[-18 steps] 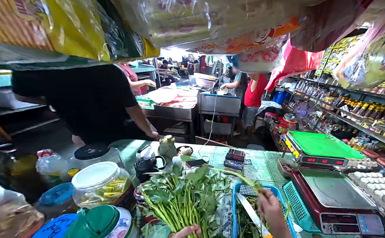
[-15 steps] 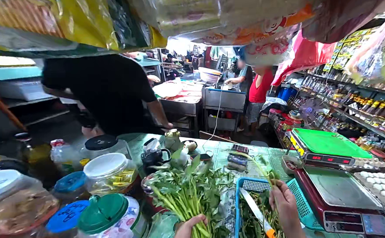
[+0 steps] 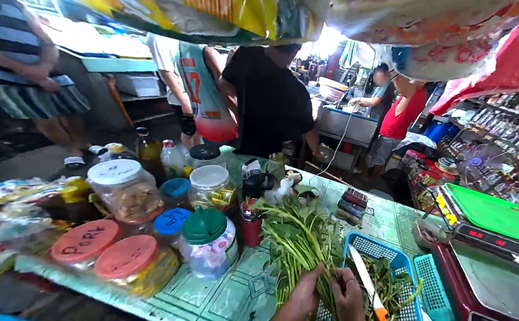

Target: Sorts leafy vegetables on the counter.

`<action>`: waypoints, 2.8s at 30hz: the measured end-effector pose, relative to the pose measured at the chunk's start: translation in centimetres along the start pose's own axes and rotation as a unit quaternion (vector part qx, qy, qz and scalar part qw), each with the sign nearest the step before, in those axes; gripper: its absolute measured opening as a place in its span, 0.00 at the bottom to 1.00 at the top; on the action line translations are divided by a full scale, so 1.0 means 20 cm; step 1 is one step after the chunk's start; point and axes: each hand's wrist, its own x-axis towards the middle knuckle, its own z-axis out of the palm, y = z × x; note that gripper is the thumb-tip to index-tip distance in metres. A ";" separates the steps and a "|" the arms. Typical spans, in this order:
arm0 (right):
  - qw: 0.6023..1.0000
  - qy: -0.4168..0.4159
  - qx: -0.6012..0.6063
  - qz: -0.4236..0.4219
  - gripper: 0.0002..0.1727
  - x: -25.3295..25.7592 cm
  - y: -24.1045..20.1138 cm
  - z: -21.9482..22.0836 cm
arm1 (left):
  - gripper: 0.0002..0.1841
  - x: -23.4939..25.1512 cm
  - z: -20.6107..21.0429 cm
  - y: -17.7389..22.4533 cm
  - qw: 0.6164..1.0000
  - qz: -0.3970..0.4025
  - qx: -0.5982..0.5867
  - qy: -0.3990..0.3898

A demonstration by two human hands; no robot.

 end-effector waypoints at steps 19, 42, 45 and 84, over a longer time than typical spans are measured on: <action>0.868 0.002 0.496 0.024 0.09 0.01 -0.13 -0.20 | 0.14 -0.09 0.13 0.42 0.996 0.086 0.016 0.020; 0.947 -0.083 -0.231 0.206 0.27 0.05 0.27 -0.27 | 0.24 -0.46 0.10 0.79 0.919 0.366 0.144 0.036; 0.914 -0.296 -0.203 0.191 0.34 0.07 0.12 0.10 | 0.22 -0.46 0.08 0.75 0.921 0.352 0.160 0.043; 0.985 0.102 0.048 -0.130 0.21 -0.02 0.01 -0.07 | 0.18 -0.17 0.01 0.06 0.992 0.077 0.037 0.098</action>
